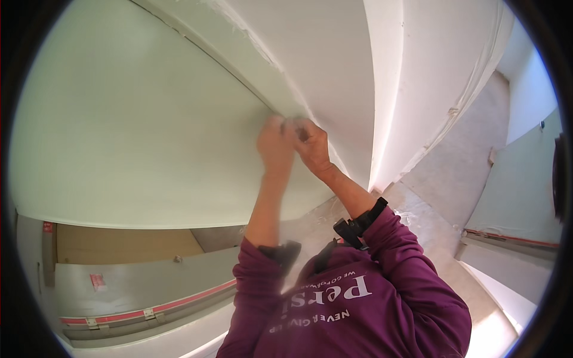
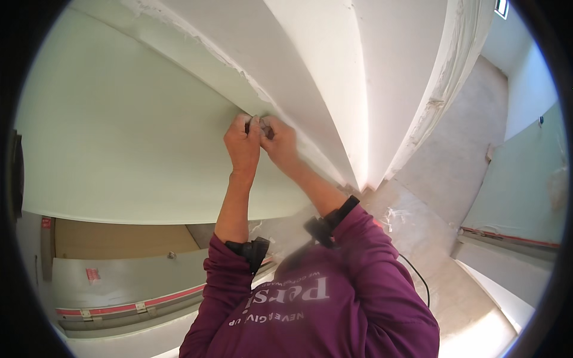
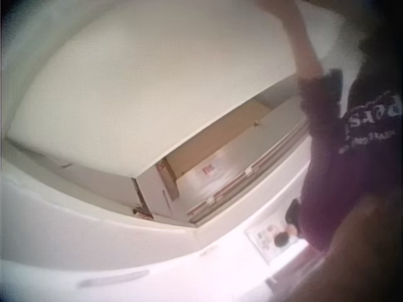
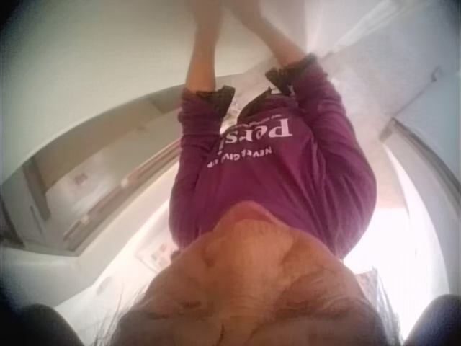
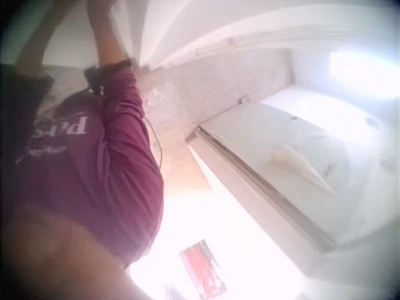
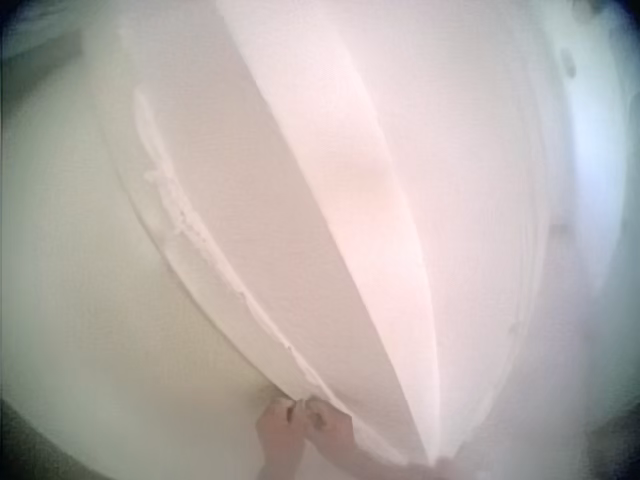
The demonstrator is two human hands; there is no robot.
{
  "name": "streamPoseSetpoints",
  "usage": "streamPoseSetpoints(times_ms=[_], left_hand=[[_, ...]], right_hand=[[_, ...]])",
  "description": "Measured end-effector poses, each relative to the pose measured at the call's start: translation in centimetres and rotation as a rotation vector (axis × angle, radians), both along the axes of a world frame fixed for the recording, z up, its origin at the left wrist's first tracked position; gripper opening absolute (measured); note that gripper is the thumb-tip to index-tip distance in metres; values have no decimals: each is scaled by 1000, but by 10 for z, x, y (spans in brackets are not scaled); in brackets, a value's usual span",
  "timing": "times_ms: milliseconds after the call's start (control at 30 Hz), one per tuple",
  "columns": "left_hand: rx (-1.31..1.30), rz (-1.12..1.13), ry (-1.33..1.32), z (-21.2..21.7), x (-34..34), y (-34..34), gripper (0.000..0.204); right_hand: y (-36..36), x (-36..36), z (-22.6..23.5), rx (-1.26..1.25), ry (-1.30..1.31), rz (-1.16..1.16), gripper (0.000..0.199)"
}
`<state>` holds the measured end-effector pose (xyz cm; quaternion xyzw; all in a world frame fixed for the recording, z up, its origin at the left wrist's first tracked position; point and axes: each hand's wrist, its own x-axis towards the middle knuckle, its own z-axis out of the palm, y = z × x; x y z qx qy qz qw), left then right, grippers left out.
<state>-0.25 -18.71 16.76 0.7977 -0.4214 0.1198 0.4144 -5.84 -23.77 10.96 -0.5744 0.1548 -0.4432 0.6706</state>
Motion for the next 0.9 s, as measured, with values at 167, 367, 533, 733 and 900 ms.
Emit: streamPoseSetpoints(times_ms=[167, 367, 533, 733, 900], left_hand=[[-48, -21, 33, 0, -1, 1, 14], [-166, -43, 79, -6, -2, 3, 16], [-172, -19, 162, -13, -6, 9, 16], [-202, -17, 141, -26, -7, 15, 13], [-168, 45, 39, -24, -10, 1, 14]], right_hand=[[4, -9, 6, -74, -59, -134, 12], [1, -21, 4, -11, -47, -177, 17], [-4, -28, 10, 59, -39, -92, 12], [-9, -27, 15, -86, 118, -125, 21], [-12, -26, 6, -17, 111, -83, 18]])
